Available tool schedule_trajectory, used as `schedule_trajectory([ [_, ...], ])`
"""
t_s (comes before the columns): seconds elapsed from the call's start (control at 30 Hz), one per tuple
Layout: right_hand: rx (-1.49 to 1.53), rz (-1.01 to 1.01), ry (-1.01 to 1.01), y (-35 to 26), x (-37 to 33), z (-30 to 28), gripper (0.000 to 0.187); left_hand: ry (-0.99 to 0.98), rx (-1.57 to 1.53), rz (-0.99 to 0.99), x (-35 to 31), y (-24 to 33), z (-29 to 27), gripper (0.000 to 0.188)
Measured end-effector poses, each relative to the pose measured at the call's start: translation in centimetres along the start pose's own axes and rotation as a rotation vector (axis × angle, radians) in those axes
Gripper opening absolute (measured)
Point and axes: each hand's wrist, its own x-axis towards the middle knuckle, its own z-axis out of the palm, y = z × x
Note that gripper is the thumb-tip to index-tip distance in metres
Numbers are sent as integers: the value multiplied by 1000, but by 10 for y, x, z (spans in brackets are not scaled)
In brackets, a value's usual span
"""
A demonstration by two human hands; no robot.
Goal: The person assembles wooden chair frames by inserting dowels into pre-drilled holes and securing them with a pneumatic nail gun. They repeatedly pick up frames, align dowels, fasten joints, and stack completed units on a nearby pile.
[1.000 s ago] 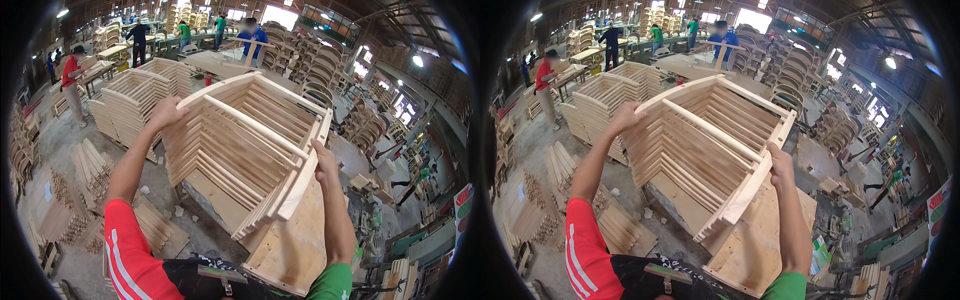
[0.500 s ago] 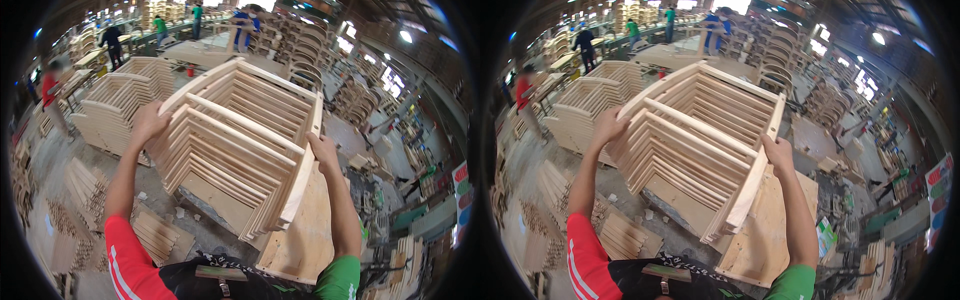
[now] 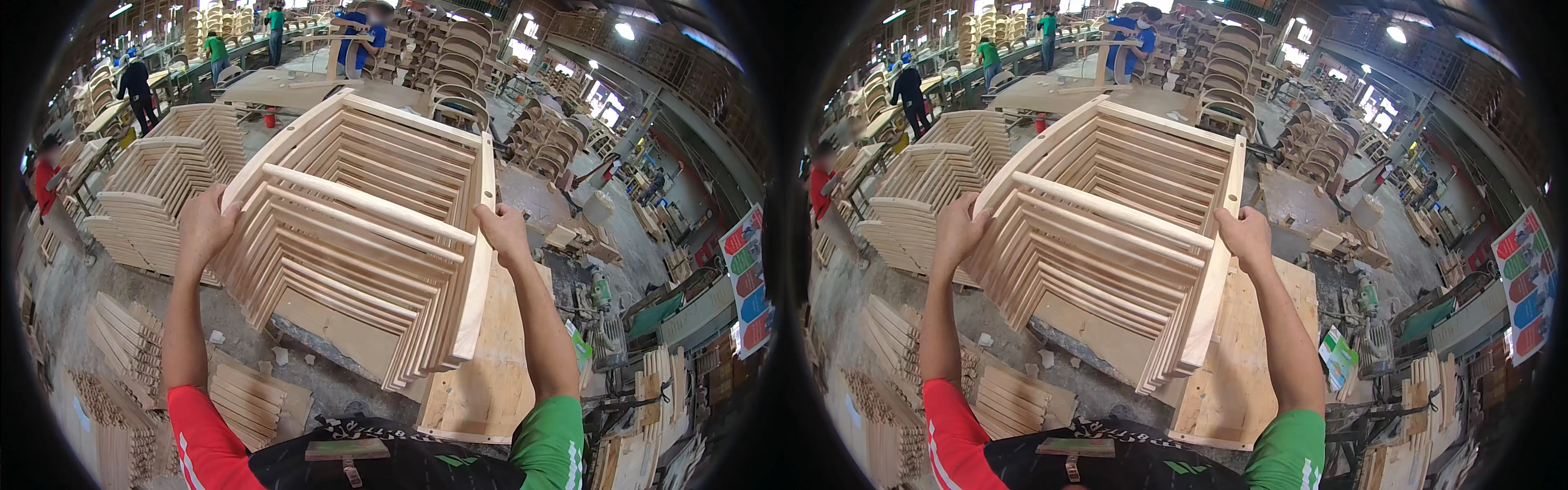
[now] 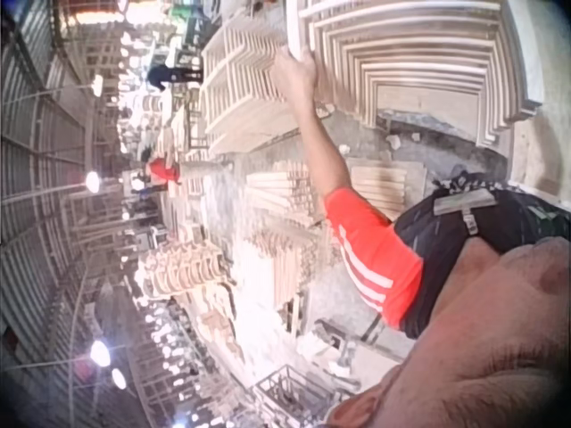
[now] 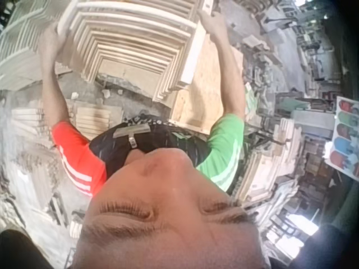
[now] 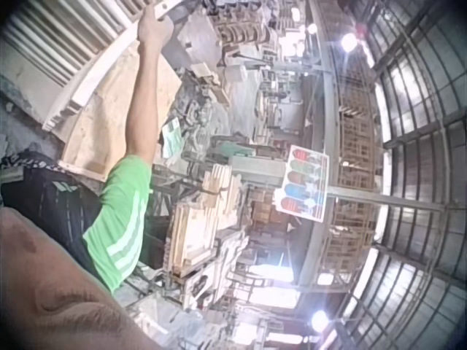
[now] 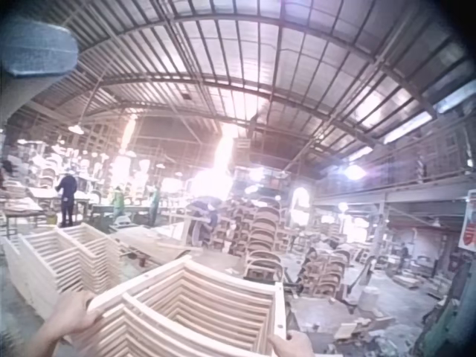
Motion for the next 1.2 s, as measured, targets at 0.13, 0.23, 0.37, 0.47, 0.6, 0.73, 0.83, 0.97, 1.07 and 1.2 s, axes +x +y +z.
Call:
schedule_trajectory([
  [0.13,-188,-61,135,9,7,-4,53,22,16,16,3,7,2,34],
  [0.23,-178,-90,185,7,1,4,58,7,31,-16,-1,3,6,38],
  [0.37,-147,-259,372,16,-12,-8,50,-7,-29,-6,-4,-6,7,43],
  [0.47,65,-284,370,30,-32,-29,34,-26,-77,-25,-8,-1,7,46],
  [0.6,365,-254,296,71,-88,-48,24,167,-31,8,-28,2,-4,47],
  [0.73,349,-130,275,148,-183,-66,17,367,-346,50,-64,12,-9,42],
  [0.83,213,126,317,206,-281,-77,16,139,-900,65,-101,40,-1,39],
  [0.97,360,376,460,268,-439,-95,18,-436,-1232,264,-166,123,29,39],
  [1.07,391,557,466,291,-551,-102,18,-957,-1338,529,-218,170,62,56],
  [1.2,206,660,686,307,-684,-122,17,-1522,-1252,564,-314,274,120,61],
])
